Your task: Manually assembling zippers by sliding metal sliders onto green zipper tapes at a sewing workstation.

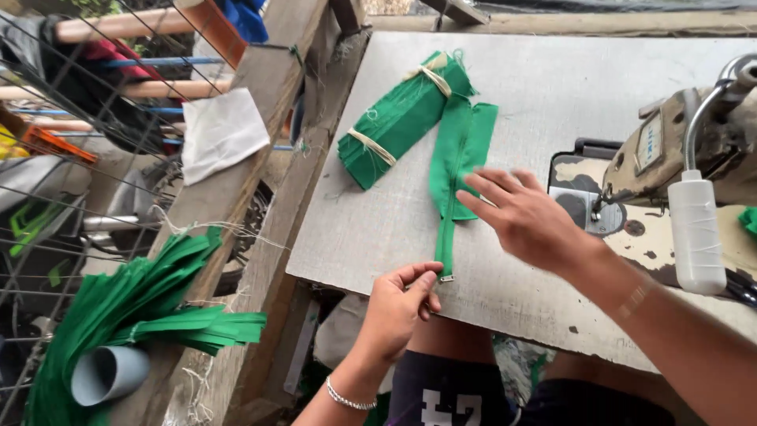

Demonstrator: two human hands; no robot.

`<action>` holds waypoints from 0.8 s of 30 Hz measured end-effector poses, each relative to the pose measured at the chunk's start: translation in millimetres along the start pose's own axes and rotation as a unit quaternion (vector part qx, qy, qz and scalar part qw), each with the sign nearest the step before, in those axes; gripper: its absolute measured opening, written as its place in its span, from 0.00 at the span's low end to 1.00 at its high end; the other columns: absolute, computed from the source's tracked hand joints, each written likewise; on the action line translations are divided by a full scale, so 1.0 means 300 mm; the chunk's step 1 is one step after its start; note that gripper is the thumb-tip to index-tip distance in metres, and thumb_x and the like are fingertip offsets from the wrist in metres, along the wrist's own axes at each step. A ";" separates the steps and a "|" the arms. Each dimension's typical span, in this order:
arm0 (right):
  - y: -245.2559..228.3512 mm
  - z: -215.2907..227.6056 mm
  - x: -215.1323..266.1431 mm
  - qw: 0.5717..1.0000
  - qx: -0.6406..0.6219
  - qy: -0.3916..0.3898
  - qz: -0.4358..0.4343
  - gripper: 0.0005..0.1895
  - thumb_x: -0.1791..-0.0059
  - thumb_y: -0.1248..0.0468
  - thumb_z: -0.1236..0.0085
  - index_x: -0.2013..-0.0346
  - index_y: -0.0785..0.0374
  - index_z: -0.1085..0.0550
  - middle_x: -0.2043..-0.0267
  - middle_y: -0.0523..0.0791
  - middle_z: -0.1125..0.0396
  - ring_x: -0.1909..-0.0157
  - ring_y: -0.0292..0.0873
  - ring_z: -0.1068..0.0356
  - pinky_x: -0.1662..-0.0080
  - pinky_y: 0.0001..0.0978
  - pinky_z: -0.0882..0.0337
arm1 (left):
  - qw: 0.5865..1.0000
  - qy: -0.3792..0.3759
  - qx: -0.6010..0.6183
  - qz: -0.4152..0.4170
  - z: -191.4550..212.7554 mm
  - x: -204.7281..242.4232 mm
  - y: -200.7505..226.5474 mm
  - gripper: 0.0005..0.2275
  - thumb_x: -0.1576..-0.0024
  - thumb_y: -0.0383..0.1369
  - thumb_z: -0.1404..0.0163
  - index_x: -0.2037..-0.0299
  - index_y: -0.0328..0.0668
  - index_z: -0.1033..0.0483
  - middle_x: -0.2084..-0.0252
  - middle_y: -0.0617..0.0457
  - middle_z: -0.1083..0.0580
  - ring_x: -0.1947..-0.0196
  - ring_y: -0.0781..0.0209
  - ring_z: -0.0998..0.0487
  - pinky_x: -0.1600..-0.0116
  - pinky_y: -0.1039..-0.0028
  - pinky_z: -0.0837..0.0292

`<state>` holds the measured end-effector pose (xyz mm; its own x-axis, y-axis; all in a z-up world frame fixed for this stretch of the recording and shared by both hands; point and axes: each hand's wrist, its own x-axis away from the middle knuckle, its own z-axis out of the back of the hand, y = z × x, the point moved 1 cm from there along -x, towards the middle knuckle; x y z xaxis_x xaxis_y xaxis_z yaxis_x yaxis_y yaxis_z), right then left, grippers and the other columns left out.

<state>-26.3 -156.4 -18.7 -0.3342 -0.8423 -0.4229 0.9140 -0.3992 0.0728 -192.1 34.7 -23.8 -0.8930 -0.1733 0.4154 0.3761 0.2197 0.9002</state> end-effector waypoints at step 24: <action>-0.423 0.162 0.242 0.903 -0.345 0.096 -0.238 0.06 0.47 0.67 0.48 0.60 0.65 0.24 0.63 0.48 0.33 0.66 0.44 0.31 0.61 0.32 0.28 | 0.993 -0.033 0.113 -0.023 -0.161 0.138 -0.149 0.03 0.44 0.21 0.43 0.62 0.29 0.17 0.60 0.47 0.22 0.67 0.60 0.19 0.56 0.74 0.16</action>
<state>-177.9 -184.4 -14.6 -0.7420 -0.5292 -0.4116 0.6246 -0.3229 -0.7110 -233.9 -28.7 -40.7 -0.9247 -0.1273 0.3589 0.2762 0.4245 0.8623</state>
